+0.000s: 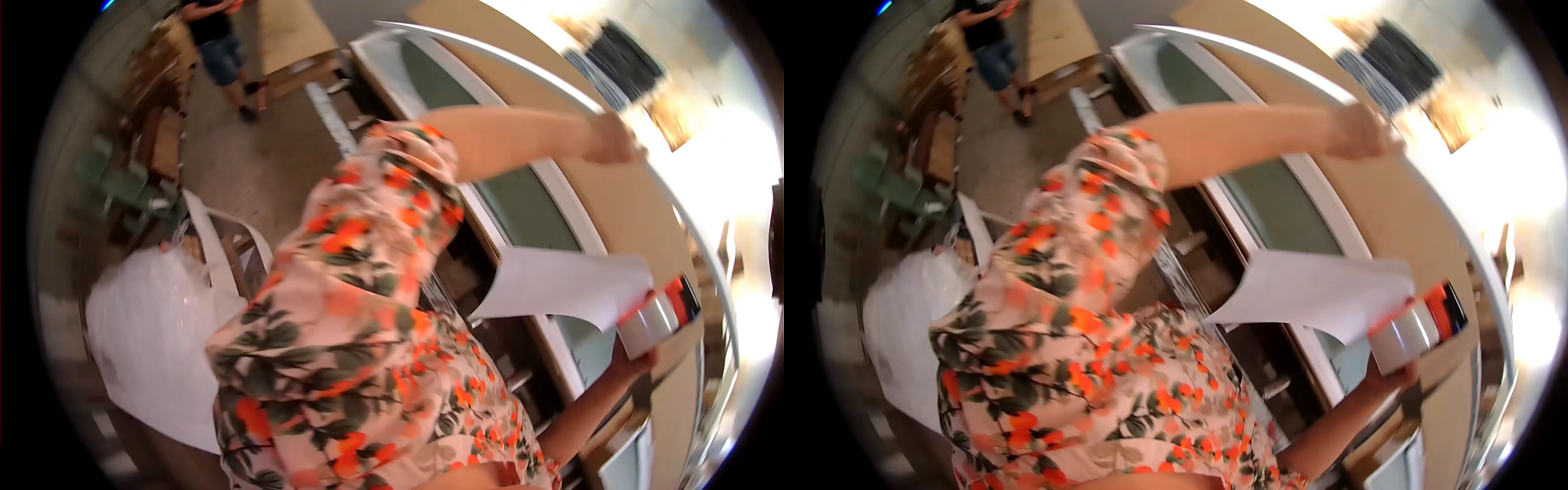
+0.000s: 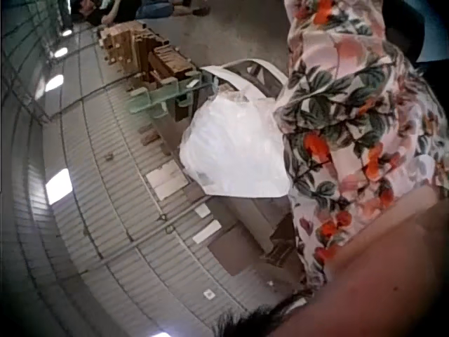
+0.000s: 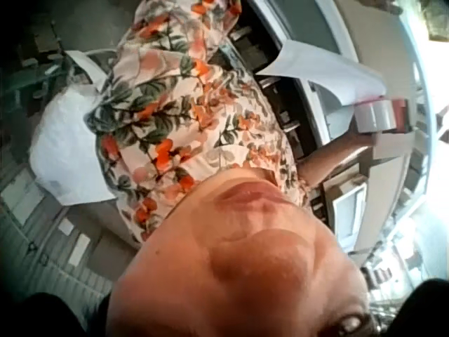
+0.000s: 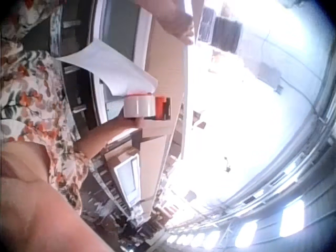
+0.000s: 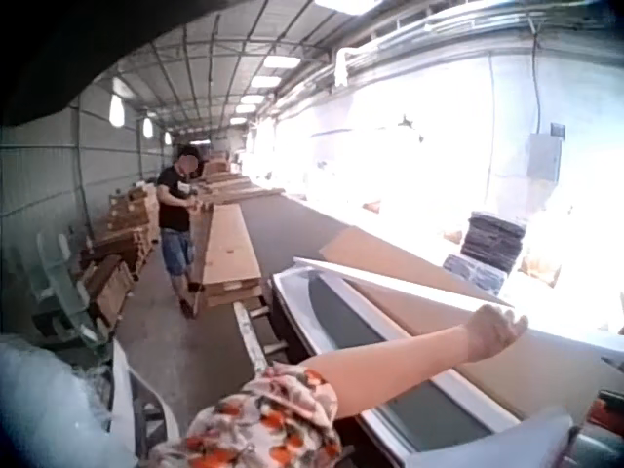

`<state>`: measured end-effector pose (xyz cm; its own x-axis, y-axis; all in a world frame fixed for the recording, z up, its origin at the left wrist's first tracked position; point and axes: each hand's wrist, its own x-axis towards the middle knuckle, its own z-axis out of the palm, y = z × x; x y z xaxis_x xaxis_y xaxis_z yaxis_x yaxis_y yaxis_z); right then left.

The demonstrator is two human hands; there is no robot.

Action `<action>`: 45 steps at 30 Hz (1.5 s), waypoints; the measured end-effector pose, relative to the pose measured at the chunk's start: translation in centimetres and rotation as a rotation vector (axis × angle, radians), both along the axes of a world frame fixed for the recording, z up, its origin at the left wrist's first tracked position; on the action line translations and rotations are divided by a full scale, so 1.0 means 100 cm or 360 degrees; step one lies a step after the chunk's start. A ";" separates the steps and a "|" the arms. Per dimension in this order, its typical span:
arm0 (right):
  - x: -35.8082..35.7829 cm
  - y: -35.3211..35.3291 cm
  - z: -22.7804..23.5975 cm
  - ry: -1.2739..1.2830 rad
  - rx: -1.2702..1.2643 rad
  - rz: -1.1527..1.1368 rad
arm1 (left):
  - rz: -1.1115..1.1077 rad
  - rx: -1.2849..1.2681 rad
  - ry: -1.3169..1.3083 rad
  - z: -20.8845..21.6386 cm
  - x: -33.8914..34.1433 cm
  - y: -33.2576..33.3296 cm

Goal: The person packs and seals cardboard boxes by placing styrofoam padding inside, folding the box flaps closed by hand, and taping the seams shut using a tape dispenser.

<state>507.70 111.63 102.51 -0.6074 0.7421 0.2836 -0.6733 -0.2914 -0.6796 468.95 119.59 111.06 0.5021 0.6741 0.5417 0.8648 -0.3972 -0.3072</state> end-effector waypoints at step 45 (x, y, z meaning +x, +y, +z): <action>0.256 -0.021 -0.152 -0.3587 -0.0038 -0.1701 | -0.0046 -0.0467 0.0066 -0.154 -0.037 -0.129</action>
<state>533.27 109.51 87.35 0.5353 0.8435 0.0445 0.8225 -0.5085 -0.2547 465.29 106.67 95.65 0.5408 0.7841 0.3045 0.8410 -0.4983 -0.2107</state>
